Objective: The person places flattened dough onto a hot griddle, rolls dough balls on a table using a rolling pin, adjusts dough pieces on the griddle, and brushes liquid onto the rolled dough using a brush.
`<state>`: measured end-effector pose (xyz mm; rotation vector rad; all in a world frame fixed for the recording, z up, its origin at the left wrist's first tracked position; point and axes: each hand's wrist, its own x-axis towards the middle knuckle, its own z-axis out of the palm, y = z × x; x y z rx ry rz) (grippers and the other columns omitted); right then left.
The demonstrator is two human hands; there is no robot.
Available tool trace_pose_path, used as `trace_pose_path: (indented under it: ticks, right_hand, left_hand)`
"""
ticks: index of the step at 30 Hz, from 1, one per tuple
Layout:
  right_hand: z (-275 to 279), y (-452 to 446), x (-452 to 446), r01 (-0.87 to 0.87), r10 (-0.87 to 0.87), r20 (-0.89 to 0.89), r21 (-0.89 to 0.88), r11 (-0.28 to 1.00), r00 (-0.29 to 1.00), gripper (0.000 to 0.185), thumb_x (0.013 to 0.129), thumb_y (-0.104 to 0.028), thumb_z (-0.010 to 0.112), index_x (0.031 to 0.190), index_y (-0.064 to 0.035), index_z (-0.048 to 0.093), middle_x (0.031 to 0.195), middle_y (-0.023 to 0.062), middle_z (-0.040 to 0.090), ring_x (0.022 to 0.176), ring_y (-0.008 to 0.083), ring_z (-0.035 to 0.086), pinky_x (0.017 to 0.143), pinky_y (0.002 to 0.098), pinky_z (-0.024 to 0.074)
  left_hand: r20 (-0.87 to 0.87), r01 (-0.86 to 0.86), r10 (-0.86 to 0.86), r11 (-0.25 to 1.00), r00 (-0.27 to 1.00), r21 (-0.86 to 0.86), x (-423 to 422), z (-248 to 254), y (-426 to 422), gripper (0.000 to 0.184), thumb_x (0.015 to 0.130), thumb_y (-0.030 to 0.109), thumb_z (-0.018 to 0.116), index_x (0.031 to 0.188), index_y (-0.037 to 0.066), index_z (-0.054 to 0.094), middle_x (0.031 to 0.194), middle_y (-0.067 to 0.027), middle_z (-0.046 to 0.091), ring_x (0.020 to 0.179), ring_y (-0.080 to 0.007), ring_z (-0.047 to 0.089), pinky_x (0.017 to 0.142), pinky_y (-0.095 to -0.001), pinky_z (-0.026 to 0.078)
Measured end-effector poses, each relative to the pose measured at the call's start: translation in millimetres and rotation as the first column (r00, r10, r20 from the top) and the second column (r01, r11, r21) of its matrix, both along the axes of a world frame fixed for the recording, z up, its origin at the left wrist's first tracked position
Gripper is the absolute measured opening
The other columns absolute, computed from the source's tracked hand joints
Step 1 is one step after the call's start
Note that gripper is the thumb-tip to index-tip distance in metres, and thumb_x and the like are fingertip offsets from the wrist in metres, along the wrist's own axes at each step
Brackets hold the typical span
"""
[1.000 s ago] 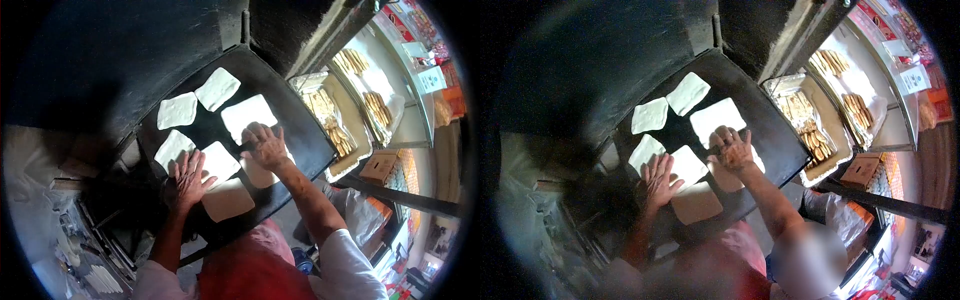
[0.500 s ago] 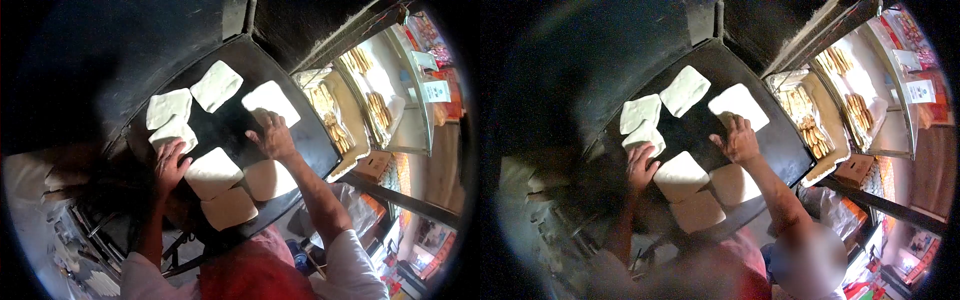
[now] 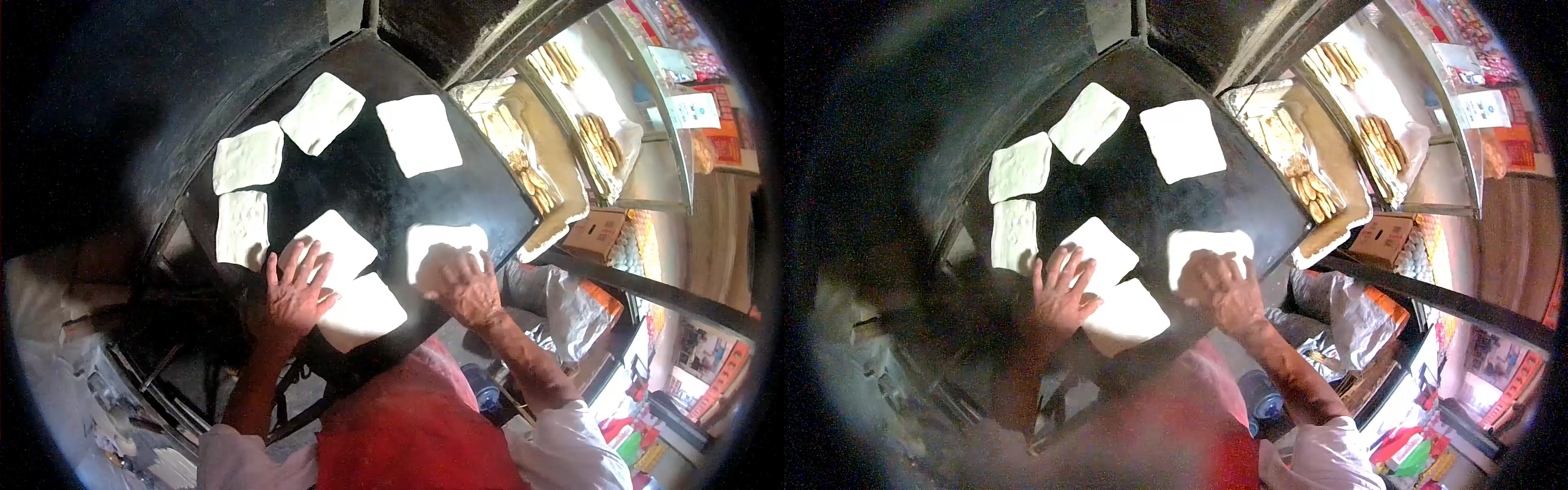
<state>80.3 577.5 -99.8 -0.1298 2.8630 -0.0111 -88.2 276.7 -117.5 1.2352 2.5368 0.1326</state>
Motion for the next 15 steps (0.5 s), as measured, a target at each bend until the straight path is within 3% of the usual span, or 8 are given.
trace_pose_path:
  ticks: [2, 4, 7, 9, 10, 11, 13, 15]
  right_hand:
    - [11.6, 3.0, -6.5, 0.421, -0.406, 0.24, -0.012, 0.907, 0.882, 0.08, 0.096, -0.061, 0.054, 0.154, -0.009, 0.036, 0.145, 0.0174, 0.043, 0.133, 0.0302, 0.047, 0.11, 0.0513, 0.0391]
    - [7.6, 6.8, -7.1, 0.453, -0.442, 0.157, -0.04, 0.891, 0.883, 0.081, 0.097, -0.061, 0.053, 0.155, -0.0073, 0.034, 0.143, 0.0177, 0.043, 0.132, 0.0294, 0.047, 0.109, 0.0502, 0.0395]
    - [16.4, -11.9, -4.2, 0.453, -0.45, 0.046, -0.084, 0.888, 0.892, 0.081, 0.097, -0.06, 0.053, 0.156, -0.0089, 0.032, 0.142, 0.0182, 0.045, 0.131, 0.0295, 0.047, 0.112, 0.0516, 0.0365]
    - [21.8, -37.8, 7.9, 0.262, -0.255, 0.065, -0.145, 0.954, 0.965, 0.082, 0.097, -0.063, 0.051, 0.159, -0.0136, 0.028, 0.149, 0.0192, 0.042, 0.137, 0.0306, 0.043, 0.119, 0.0567, 0.0272]
    - [24.5, -50.0, 14.7, 0.201, -0.183, 0.146, -0.112, 0.973, 0.972, 0.083, 0.098, -0.066, 0.046, 0.161, -0.0171, 0.024, 0.157, 0.02, 0.034, 0.144, 0.0324, 0.038, 0.121, 0.0637, 0.0195]
    - [22.9, -52.8, 22.5, 0.197, -0.18, 0.145, -0.115, 0.974, 0.973, 0.083, 0.098, -0.066, 0.046, 0.161, -0.0171, 0.024, 0.157, 0.02, 0.034, 0.144, 0.0324, 0.038, 0.121, 0.0637, 0.0195]
    - [12.4, -51.3, 36.2, 0.256, -0.271, -0.077, -0.166, 0.952, 0.959, 0.08, 0.095, -0.063, 0.054, 0.158, -0.0215, 0.03, 0.154, 0.0211, 0.036, 0.141, 0.0387, 0.039, 0.115, 0.0695, 0.0242]
    - [-6.1, -37.2, 37.4, 0.385, -0.391, -0.081, -0.08, 0.92, 0.917, 0.087, 0.093, -0.076, 0.039, 0.16, -0.0224, 0.026, 0.157, 0.0209, 0.033, 0.145, 0.0392, 0.034, 0.116, 0.0699, 0.0217]
  left_hand:
    - [0.034, -0.03, 0.032, 0.998, 0.999, -0.053, 11.0, 4.6, 10.0, 0.083, 0.09, 0.05, 0.07, 0.157, 0.014, 0.035, 0.16, -0.0159, 0.033, 0.147, -0.0373, 0.033, 0.117, -0.0645, 0.025]
    - [0.074, -0.237, 0.239, 0.971, 0.968, -0.033, 16.7, -1.0, 19.1, 0.089, 0.09, 0.051, 0.07, 0.157, 0.009, 0.03, 0.156, -0.0205, 0.035, 0.141, -0.0412, 0.037, 0.114, -0.064, 0.03]
    - [0.161, -0.382, 0.369, 0.922, 0.915, 0.059, 35.2, -10.1, 15.5, 0.093, 0.089, 0.052, 0.07, 0.157, 0.005, 0.027, 0.153, -0.0246, 0.036, 0.134, -0.0436, 0.042, 0.109, -0.0626, 0.036]
    - [0.135, -0.358, 0.346, 0.93, 0.928, 0.079, 56.7, -10.9, 5.1, 0.091, 0.09, 0.053, 0.07, 0.157, 0.006, 0.029, 0.15, -0.0246, 0.039, 0.128, -0.0441, 0.047, 0.105, -0.059, 0.041]
    - [-0.018, -0.222, 0.224, 0.972, 0.974, 0.08, 72.3, -12.5, -0.9, 0.089, 0.09, 0.053, 0.069, 0.156, 0.007, 0.031, 0.147, -0.024, 0.041, 0.127, -0.0431, 0.048, 0.104, -0.0572, 0.041]
    - [-0.169, -0.084, 0.092, 0.995, 0.981, 0.057, 88.9, -15.3, -7.2, 0.087, 0.091, 0.054, 0.067, 0.156, 0.007, 0.033, 0.145, -0.0234, 0.043, 0.126, -0.0422, 0.05, 0.103, -0.0553, 0.042]
    - [-0.002, 0.013, -0.013, 0.999, 1.0, 0.037, 122.4, -17.1, -11.7, 0.082, 0.09, 0.054, 0.066, 0.154, 0.01, 0.039, 0.14, -0.0176, 0.053, 0.125, -0.0349, 0.052, 0.102, -0.0533, 0.041]
    - [0.012, 0.041, -0.043, 0.987, 0.999, 0.156, 138.4, -18.5, -5.9, 0.079, 0.09, 0.052, 0.066, 0.152, 0.011, 0.042, 0.138, -0.0155, 0.055, 0.124, -0.0329, 0.053, 0.101, -0.0518, 0.04]
